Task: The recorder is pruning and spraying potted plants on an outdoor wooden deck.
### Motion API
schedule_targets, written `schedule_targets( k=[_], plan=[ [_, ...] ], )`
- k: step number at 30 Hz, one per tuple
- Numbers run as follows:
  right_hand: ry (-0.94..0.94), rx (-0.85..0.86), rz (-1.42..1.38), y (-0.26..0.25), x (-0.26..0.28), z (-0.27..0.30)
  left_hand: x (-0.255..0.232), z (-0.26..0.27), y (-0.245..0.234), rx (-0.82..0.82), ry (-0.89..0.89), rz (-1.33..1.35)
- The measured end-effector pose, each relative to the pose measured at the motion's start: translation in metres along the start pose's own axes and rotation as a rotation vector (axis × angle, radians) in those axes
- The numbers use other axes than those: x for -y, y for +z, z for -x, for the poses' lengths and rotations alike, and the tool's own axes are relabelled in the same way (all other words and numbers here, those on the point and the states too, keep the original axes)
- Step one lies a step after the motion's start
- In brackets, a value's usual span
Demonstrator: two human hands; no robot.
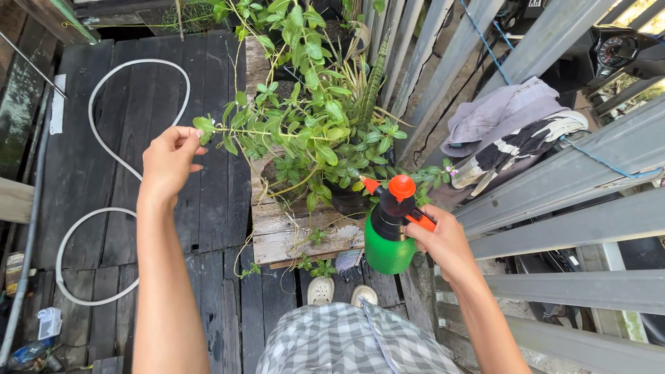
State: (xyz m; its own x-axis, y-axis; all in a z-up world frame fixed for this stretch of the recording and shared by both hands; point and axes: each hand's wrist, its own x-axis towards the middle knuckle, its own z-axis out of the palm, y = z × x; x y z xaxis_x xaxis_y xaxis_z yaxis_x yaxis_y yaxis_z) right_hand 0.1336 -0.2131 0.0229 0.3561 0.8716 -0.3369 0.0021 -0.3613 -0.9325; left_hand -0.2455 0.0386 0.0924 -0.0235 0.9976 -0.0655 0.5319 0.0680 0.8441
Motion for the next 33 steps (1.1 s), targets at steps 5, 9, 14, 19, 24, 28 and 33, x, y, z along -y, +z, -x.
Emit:
schedule_targets(
  k=[5,9,14,19,24,28,33],
  plan=[
    [0.02,-0.019,0.078,0.008,-0.01,-0.007,0.006,0.001,-0.008,-0.001,-0.008,0.017],
    [0.03,-0.01,0.065,0.009,-0.017,-0.01,0.009,0.0,-0.015,0.006,0.01,0.045],
    [0.094,-0.047,0.145,0.018,-0.003,-0.001,0.012,-0.007,-0.026,0.024,0.05,0.087],
    [0.101,-0.043,0.127,0.019,-0.01,-0.005,-0.002,-0.006,-0.035,-0.002,0.052,0.087],
    [0.127,-0.083,0.052,0.013,-0.034,-0.013,-0.002,-0.007,-0.035,0.011,0.061,0.084],
    [0.114,-0.101,0.023,0.011,-0.038,-0.01,0.002,-0.011,-0.032,0.036,0.061,0.087],
    [0.15,-0.223,0.021,-0.002,-0.04,-0.011,0.005,-0.015,-0.027,0.073,0.072,0.095]
  ],
)
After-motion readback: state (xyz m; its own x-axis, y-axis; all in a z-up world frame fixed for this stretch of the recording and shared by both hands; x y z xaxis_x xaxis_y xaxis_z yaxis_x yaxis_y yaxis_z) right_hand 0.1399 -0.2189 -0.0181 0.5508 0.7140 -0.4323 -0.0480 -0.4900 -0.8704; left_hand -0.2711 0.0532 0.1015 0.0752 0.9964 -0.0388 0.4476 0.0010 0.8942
